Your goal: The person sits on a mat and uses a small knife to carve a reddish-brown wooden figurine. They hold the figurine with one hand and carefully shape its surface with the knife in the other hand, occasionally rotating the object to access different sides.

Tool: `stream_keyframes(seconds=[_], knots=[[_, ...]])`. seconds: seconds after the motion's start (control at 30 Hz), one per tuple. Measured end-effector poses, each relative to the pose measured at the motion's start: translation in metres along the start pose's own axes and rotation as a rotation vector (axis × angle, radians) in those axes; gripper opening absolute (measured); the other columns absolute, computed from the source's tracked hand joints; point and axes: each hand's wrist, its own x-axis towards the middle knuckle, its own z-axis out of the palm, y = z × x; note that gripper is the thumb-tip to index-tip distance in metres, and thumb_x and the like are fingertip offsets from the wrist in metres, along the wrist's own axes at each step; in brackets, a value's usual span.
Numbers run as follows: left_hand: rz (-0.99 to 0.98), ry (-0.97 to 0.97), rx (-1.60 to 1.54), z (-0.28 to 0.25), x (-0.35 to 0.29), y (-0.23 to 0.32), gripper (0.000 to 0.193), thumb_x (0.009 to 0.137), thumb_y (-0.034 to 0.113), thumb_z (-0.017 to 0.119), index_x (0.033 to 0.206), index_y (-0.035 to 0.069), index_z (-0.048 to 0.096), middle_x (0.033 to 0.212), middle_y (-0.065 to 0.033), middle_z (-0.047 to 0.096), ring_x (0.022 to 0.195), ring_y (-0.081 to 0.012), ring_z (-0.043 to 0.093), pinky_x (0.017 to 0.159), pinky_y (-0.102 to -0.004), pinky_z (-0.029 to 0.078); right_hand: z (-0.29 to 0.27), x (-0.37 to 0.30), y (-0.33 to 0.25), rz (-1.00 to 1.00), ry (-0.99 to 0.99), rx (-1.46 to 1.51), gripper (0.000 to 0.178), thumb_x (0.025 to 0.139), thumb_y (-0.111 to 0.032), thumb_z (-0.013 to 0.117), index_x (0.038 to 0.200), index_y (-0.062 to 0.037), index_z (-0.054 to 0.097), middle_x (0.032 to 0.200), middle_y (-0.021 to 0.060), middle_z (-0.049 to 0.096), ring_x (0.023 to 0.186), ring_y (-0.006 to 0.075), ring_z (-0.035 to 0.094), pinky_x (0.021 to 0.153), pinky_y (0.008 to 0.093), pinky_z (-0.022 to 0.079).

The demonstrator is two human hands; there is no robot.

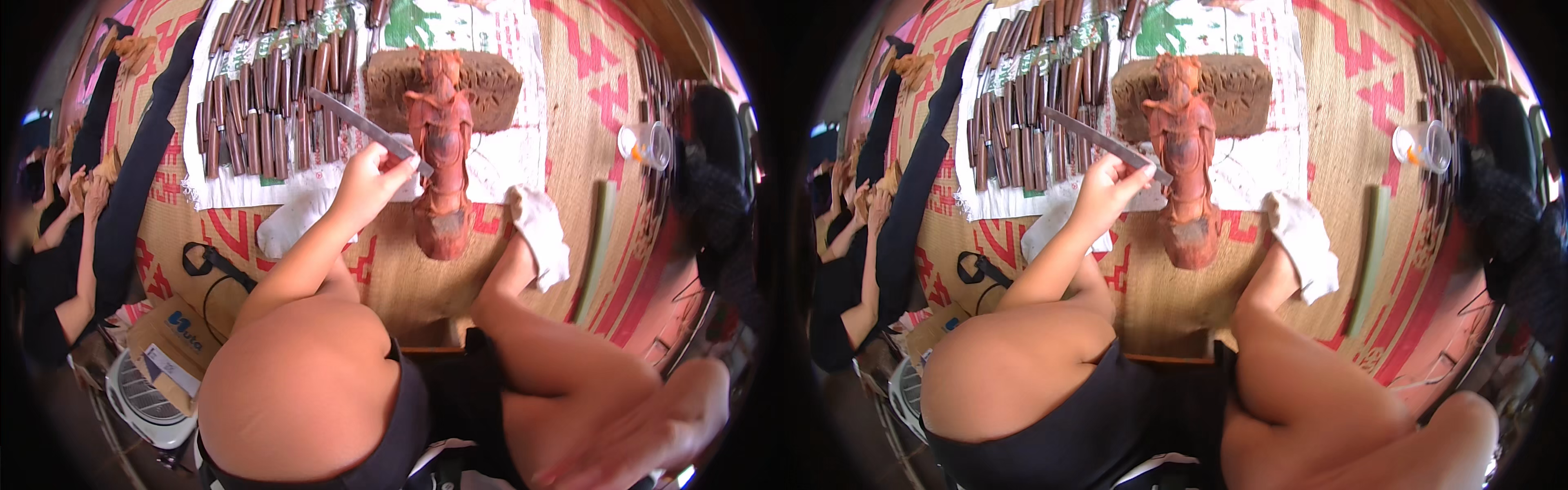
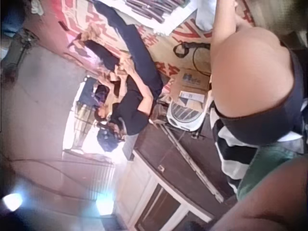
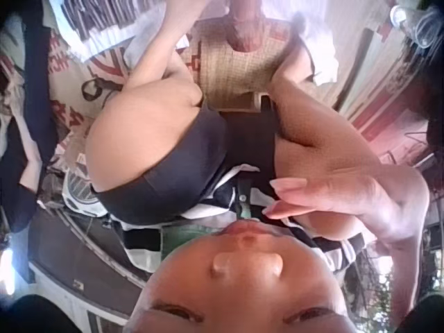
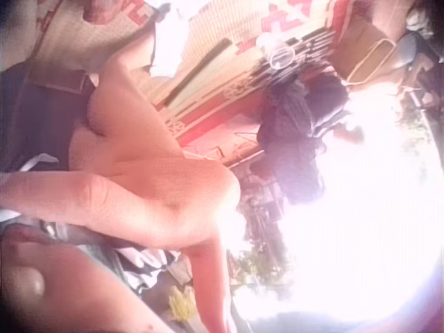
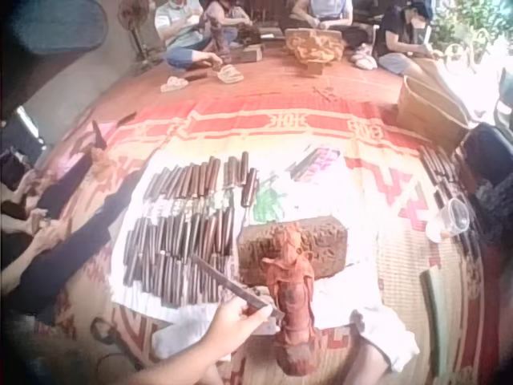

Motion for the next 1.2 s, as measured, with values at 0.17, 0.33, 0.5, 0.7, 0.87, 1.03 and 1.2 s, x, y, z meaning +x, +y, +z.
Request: stream_keyframes(seconds=[0.17,0.33,0.5,0.7,0.87,1.03,1.2], knots=[[-0.009,-0.110,0.064,0.015,0.001,0.015,0.014,0.082,0.011,0.064,0.092,0.002,0.059,0.081,-0.0012,0.061,0.075,-0.0078,0.055,0.069,-0.0241,0.044,0.004,0.013,0.058,0.017,0.079,0.038,0.031,0.086,-0.015,0.054,0.113,0.0009,0.053,0.106,0.0070,0.057,0.092,0.0156,0.053,0.083,0.0276,0.042],[0.252,-0.237,0.239,0.014,-0.007,0.015,0.015,0.079,0.013,0.064,0.085,0.000,0.064,0.078,-0.0096,0.066,0.066,-0.0148,0.061,0.061,-0.0287,0.047,0.004,-0.002,0.016,0.079,0.053,0.028,0.028,0.087,-0.015,0.053,0.110,0.0001,0.055,0.103,0.0058,0.057,0.091,0.0132,0.053,0.080,0.0259,0.043],[0.359,-0.363,0.329,0.017,-0.007,0.017,0.015,0.077,0.015,0.065,0.084,0.002,0.064,0.072,-0.0112,0.062,0.067,-0.0246,0.058,0.061,-0.0343,0.044,0.011,0.000,0.044,0.051,0.034,-0.026,0.029,0.087,-0.016,0.052,0.111,-0.0002,0.054,0.106,0.0060,0.056,0.092,0.0123,0.052,0.081,0.0257,0.042],[0.669,-0.361,0.527,0.022,-0.009,0.028,0.013,0.078,0.015,0.062,0.085,0.004,0.060,0.080,-0.0098,0.060,0.075,-0.0275,0.056,0.070,-0.0351,0.040,0.000,-0.007,-0.018,0.125,0.038,0.038,0.030,0.088,-0.016,0.050,0.114,-0.0003,0.052,0.108,0.0068,0.055,0.094,0.0128,0.052,0.082,0.0256,0.042],[0.614,-0.332,0.477,0.022,-0.004,0.032,0.008,0.077,0.011,0.060,0.082,0.004,0.059,0.076,-0.0101,0.058,0.075,-0.0288,0.055,0.069,-0.0368,0.041,0.003,0.007,0.042,0.099,0.056,0.039,0.030,0.088,-0.015,0.051,0.114,-0.0003,0.052,0.110,0.0058,0.054,0.095,0.0130,0.052,0.083,0.0257,0.042],[0.639,-0.330,0.529,0.017,-0.001,0.032,0.009,0.076,0.010,0.060,0.081,0.003,0.058,0.075,-0.0115,0.058,0.073,-0.0307,0.055,0.067,-0.0384,0.042,0.005,-0.005,0.012,0.151,0.039,0.119,0.031,0.087,-0.017,0.054,0.114,-0.0017,0.053,0.108,0.0052,0.055,0.093,0.0123,0.052,0.082,0.0256,0.042],[0.581,-0.367,0.442,0.022,-0.004,0.030,0.010,0.076,0.010,0.060,0.083,0.002,0.059,0.076,-0.0122,0.059,0.074,-0.0315,0.056,0.067,-0.0390,0.043,0.005,0.006,0.032,0.118,0.047,0.077,0.031,0.086,-0.018,0.055,0.112,-0.0018,0.053,0.105,0.0054,0.055,0.091,0.0118,0.052,0.080,0.0256,0.042]])
